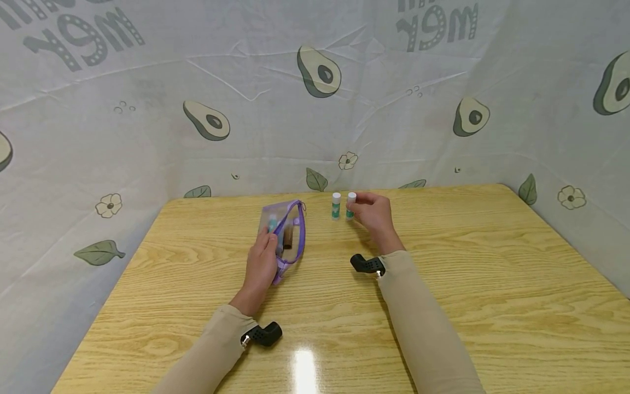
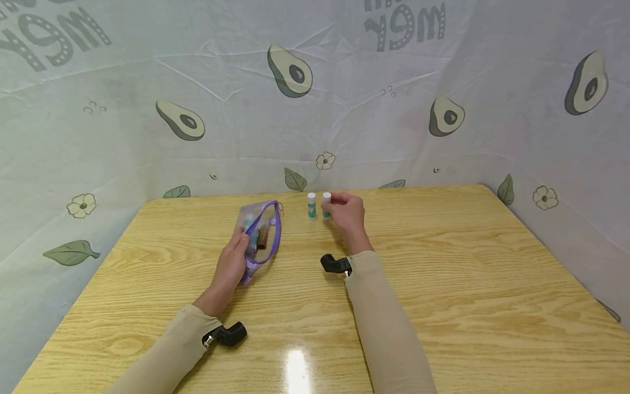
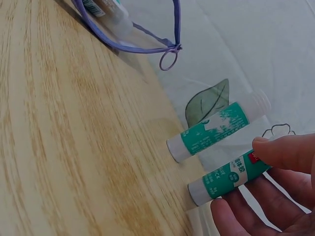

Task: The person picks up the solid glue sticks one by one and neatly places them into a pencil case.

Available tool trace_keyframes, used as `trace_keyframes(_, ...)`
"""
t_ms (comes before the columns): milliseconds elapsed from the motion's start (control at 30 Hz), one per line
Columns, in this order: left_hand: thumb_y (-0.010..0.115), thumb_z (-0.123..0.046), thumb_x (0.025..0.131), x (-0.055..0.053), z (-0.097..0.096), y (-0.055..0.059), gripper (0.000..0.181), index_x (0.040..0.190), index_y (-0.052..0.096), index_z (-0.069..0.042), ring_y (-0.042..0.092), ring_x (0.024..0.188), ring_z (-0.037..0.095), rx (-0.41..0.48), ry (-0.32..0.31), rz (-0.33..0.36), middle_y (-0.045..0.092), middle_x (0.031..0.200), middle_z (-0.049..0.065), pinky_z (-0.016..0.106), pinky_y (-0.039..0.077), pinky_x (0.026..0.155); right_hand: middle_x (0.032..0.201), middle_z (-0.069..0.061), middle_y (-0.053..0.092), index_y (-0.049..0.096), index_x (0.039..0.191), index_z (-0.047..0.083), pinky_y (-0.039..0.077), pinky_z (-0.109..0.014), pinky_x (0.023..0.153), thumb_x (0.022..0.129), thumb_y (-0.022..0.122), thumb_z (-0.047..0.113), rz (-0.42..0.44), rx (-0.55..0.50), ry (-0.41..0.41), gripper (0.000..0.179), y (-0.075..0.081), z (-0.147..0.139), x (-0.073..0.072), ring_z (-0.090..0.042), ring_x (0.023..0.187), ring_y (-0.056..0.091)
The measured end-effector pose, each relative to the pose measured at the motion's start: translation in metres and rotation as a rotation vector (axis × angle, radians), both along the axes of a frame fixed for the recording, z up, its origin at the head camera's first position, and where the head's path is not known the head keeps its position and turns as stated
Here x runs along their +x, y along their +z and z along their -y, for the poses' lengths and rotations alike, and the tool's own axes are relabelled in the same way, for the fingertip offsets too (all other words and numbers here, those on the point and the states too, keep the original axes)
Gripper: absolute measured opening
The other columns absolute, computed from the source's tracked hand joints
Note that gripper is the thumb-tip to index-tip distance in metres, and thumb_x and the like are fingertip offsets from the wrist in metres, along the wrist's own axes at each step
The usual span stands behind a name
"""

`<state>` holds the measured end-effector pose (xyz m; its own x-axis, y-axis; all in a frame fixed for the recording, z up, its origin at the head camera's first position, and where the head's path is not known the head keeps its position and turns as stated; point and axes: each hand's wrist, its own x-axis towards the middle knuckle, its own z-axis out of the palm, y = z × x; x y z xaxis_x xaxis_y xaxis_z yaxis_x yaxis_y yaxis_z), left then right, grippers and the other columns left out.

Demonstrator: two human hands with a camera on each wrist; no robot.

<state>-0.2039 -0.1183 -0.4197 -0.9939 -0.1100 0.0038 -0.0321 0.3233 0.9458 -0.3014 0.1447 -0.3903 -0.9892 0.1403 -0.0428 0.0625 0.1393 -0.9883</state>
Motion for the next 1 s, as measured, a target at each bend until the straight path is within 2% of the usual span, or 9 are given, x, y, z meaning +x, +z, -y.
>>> trace_keyframes(267, 0.031, -0.035, 0.117, 0.0, -0.001, 0.0, 0.046, 0.1, 0.055, 0.0, 0.01, 0.167, 0.039, 0.008, 0.003, -0.003, 0.022, 0.178, 0.012, 0.058, 0.013, 0.135, 0.135, -0.017, 0.07, 0.07, 0.136, 0.002, 0.059, -0.024, 0.085, 0.1, 0.073, 0.012, 0.002, 0.013, -0.01, 0.038, -0.004, 0.0, -0.001, -0.014, 0.105, 0.069)
trace_keyframes(533, 0.031, -0.035, 0.117, 0.0, -0.001, 0.001, 0.043, 0.091, 0.046, -0.003, 0.01, 0.167, 0.039, 0.025, -0.002, -0.011, 0.021, 0.178, 0.013, 0.059, 0.015, 0.135, 0.137, -0.017, 0.069, 0.069, 0.137, 0.002, 0.061, -0.027, 0.091, 0.101, 0.073, 0.012, 0.018, 0.002, -0.021, 0.038, -0.003, 0.0, 0.0, -0.021, 0.114, 0.069)
trace_keyframes(633, 0.031, -0.034, 0.117, -0.001, -0.001, 0.001, 0.043, 0.092, 0.047, -0.003, 0.01, 0.167, 0.039, 0.021, 0.001, -0.01, 0.022, 0.178, 0.013, 0.059, 0.014, 0.135, 0.139, -0.017, 0.068, 0.069, 0.137, 0.002, 0.06, -0.025, 0.09, 0.1, 0.073, 0.012, 0.018, -0.004, -0.025, 0.038, -0.001, 0.0, 0.001, -0.021, 0.114, 0.068)
trace_keyframes(767, 0.031, -0.034, 0.117, -0.001, -0.001, 0.0, 0.047, 0.103, 0.058, 0.001, 0.01, 0.167, 0.039, 0.001, 0.007, -0.001, 0.022, 0.178, 0.012, 0.058, 0.013, 0.136, 0.138, -0.017, 0.068, 0.069, 0.136, 0.002, 0.06, -0.026, 0.091, 0.1, 0.072, 0.012, 0.002, -0.006, -0.03, 0.037, 0.001, 0.0, 0.002, -0.022, 0.113, 0.067)
trace_keyframes(1000, 0.03, -0.035, 0.117, 0.001, 0.0, 0.001, 0.051, 0.125, 0.063, 0.003, 0.009, 0.167, 0.04, -0.015, 0.002, 0.006, 0.021, 0.178, 0.012, 0.059, 0.011, 0.135, 0.138, -0.019, 0.067, 0.068, 0.136, -0.001, 0.058, -0.043, 0.108, 0.101, 0.071, 0.011, -0.033, -0.029, -0.026, 0.037, 0.007, -0.001, 0.002, -0.025, 0.117, 0.067)
